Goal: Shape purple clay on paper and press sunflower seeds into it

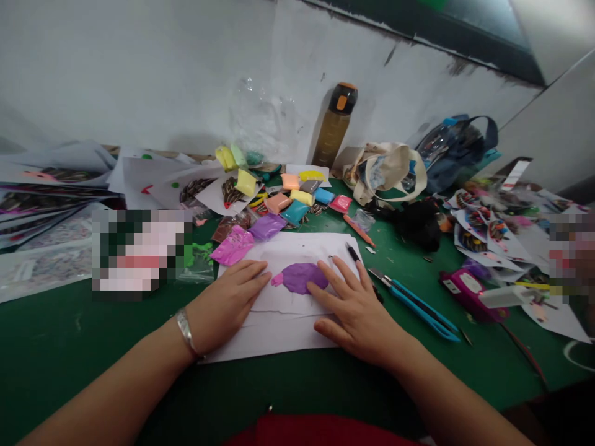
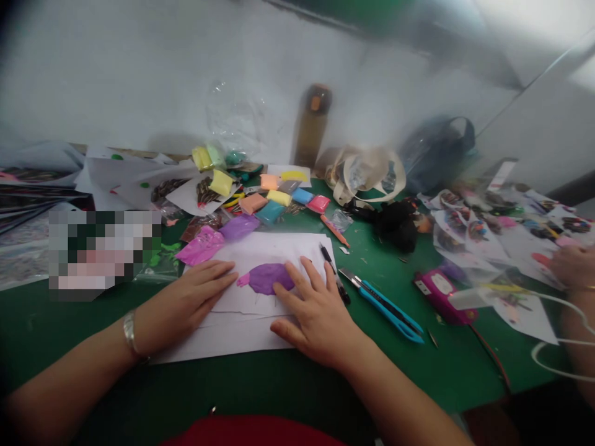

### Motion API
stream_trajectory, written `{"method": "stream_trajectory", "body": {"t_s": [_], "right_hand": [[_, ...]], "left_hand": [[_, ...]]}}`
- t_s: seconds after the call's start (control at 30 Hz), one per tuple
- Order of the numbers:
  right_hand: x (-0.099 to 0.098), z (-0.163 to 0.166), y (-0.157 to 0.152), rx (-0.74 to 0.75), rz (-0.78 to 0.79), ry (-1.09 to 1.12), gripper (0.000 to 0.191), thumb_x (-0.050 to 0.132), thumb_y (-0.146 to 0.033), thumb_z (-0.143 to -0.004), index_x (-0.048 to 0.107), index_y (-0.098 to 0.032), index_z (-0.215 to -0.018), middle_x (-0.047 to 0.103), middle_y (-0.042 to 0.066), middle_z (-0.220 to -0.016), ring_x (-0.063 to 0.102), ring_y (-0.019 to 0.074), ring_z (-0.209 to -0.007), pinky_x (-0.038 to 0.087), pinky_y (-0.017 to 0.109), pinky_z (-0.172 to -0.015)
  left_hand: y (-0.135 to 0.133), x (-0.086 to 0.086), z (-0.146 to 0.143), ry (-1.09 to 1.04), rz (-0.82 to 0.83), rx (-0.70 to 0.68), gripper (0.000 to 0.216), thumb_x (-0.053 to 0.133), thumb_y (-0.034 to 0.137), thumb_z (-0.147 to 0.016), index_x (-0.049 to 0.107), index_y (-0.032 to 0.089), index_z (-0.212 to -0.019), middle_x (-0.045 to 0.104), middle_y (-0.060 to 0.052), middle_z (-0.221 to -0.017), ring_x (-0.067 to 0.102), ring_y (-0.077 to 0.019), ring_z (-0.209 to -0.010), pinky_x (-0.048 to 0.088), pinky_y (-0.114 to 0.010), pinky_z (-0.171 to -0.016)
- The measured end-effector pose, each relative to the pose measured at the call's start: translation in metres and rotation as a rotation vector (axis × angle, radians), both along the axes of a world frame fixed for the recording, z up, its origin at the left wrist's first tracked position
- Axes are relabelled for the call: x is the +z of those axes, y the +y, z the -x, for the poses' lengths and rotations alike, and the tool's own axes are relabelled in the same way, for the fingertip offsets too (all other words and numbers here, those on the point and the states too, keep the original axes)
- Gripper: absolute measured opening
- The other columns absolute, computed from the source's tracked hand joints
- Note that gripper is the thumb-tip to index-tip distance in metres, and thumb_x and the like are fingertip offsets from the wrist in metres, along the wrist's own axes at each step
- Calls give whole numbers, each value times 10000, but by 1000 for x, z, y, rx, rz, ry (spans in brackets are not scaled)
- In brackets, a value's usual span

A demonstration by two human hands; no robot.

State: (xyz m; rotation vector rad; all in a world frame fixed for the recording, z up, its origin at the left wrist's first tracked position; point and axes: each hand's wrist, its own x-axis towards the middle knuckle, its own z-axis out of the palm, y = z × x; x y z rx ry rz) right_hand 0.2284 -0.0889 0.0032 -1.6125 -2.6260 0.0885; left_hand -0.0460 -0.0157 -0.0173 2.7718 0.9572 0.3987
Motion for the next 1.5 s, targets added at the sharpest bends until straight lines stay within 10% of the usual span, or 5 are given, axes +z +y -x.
{"method": "stream_trajectory", "body": {"t_s": [1.5], "right_hand": [[-5,15,8,77,-17,125,441,417,-547,-919,542,-354,-1295,249,67,-1541,155,347,-1412,69,631,-1099]], "left_hand": [[-1,1,-2,25,-75,-26,382,367,145,-926,582,114,-1240,561,-142,-1309,473,-262,-1231,391,-443,-1050]]}}
